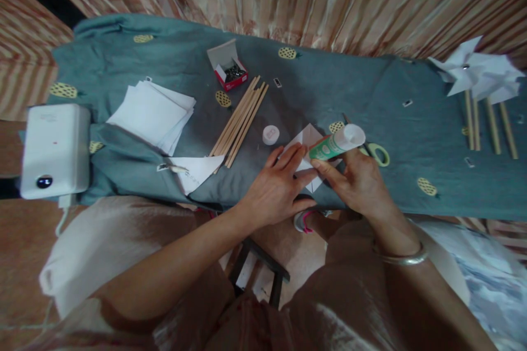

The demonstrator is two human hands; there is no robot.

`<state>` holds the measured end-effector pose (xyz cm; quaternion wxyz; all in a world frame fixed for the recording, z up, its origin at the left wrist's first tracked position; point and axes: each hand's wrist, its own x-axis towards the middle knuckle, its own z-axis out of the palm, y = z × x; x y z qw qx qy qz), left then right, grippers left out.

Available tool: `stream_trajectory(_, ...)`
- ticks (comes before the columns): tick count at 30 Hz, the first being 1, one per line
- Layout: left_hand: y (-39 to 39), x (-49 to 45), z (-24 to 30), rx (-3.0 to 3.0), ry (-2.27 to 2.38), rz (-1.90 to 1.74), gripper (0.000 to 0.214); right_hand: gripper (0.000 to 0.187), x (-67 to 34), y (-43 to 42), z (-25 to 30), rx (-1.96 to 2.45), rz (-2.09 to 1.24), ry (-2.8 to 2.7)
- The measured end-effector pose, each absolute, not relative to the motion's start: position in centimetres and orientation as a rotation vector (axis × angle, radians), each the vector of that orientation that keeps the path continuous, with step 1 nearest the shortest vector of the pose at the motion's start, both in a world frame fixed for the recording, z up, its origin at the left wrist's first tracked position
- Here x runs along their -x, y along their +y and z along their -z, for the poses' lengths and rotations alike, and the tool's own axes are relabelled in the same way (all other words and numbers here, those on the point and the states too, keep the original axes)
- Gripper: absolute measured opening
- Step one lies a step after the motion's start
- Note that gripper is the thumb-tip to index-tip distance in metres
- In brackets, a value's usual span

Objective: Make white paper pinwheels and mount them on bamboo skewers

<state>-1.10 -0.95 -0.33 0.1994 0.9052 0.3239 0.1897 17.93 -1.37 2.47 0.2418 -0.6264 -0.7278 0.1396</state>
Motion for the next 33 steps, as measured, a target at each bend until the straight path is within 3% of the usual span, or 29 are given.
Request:
stream_trajectory(13,-0.9,1.1,0.2,-2.549,0.904,-0.510,0.059,0.049,-18.2,-1.1,-2.7,1.832,-0.352,-1.964)
stream_trajectory(22,-0.9,1.2,0.1,-2.543,0.901,-0.501,0.057,0.026,-18.9,-0.9,-3.3,1.533,-1.022,-1.383)
stream_trajectory(26,-1.1,1.2,0.1,-2.556,0.897,-0.503,0.057,0.020,-19.2,-0.5,-4.2,1.347,-1.153,-1.089)
stream_trajectory(33,1.0,2.7,-1.3,-2.574,0.898,-0.722,0.044,0.038,-19.3,0.8,-4.7,1.354,-1.196,-0.928)
